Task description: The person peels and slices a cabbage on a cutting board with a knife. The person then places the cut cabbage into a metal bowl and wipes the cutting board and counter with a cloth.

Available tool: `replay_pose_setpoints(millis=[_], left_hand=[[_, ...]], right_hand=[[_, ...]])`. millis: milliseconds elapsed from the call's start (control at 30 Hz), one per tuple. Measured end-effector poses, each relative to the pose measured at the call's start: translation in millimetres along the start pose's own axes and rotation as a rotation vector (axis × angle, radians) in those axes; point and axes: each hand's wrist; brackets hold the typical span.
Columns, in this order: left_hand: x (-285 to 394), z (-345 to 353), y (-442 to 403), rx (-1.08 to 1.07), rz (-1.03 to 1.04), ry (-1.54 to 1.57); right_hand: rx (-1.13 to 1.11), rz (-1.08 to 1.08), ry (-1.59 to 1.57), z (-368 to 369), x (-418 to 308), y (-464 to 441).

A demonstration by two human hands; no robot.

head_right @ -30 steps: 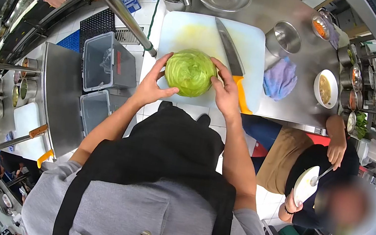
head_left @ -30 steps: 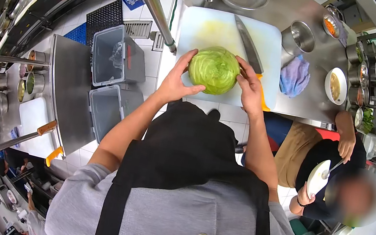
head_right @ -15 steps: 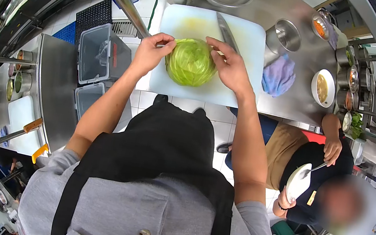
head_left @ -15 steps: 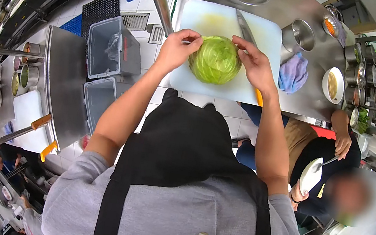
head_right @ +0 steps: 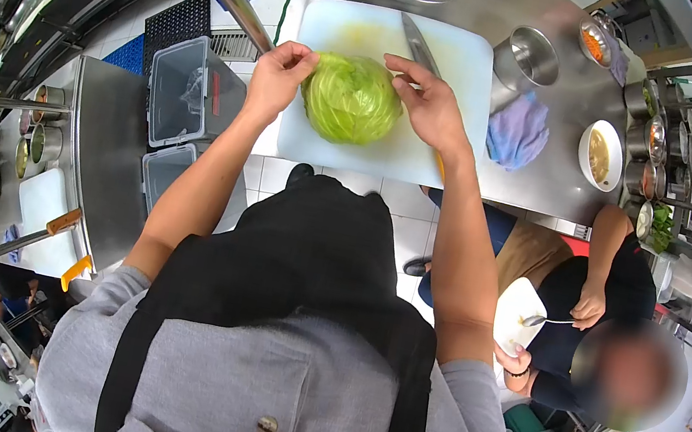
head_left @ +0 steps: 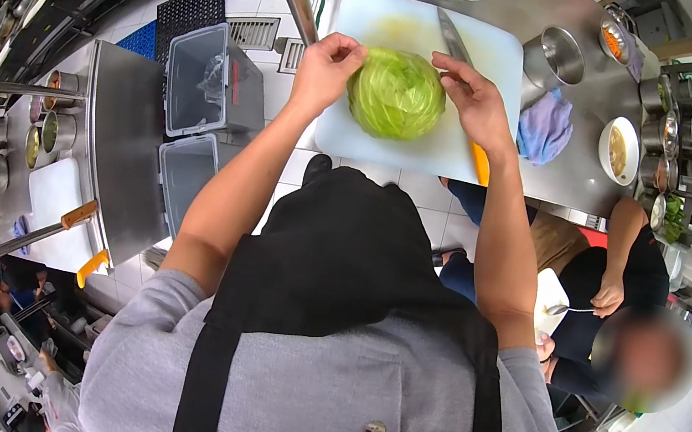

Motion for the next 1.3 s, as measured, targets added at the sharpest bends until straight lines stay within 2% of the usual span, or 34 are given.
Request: replay_pose_setpoints(millis=[33, 100, 200, 400, 800, 867, 933, 1000, 1067, 1133, 1200, 1300], left_hand=[[-4, 0, -1, -0.003, -0.002, -0.001], [-10, 1, -5, 0.018, 0.214, 0.099], [-7, -3, 2, -0.061, 0.211, 0.255], [-4, -11, 21, -0.107, 0.206, 0.357], [1, -17, 28, -0.175, 0.235, 0.403], [8, -17, 31, -0.188, 0.230, 0.396], [13, -16, 32, -0.201, 0.224, 0.390], [18, -15, 33, -0.305, 0.179, 0.256], [26, -10, 33, -0.302, 0.146, 0.130], [29, -6, 34, -0.297, 0.117, 0.005], [31, -1, 32, -0.298, 0.256, -0.103], [42, -1, 36, -0.315, 0.342, -0.246]], right_hand=[[0.009, 0.003, 0.006, 0, 1, 2], [0.021, 0.009, 0.010, -2, 2, 3], [0.025, 0.022, 0.008, -3, 1, 4], [0.032, 0.005, 0.014, -4, 1, 2], [-0.049, -0.028, 0.078, -5, -19, -5], [-0.063, -0.118, 0.089, -3, -18, -6], [-0.089, -0.118, 0.087, -3, -20, -7], [-0.112, -0.115, 0.085, -5, -19, -10], [-0.133, -0.226, 0.167, -7, -17, -13], [-0.162, -0.224, 0.234, -11, -17, -17], [-0.183, -0.225, 0.303, -15, -17, -19], [-0.170, -0.229, 0.336, -20, -20, -17]])
Point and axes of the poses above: each hand's wrist, its own y-axis away from the middle knuckle, its own z-axis out of the palm, x = y × z, and after that the axes turned 9 degrees about y, right-handed
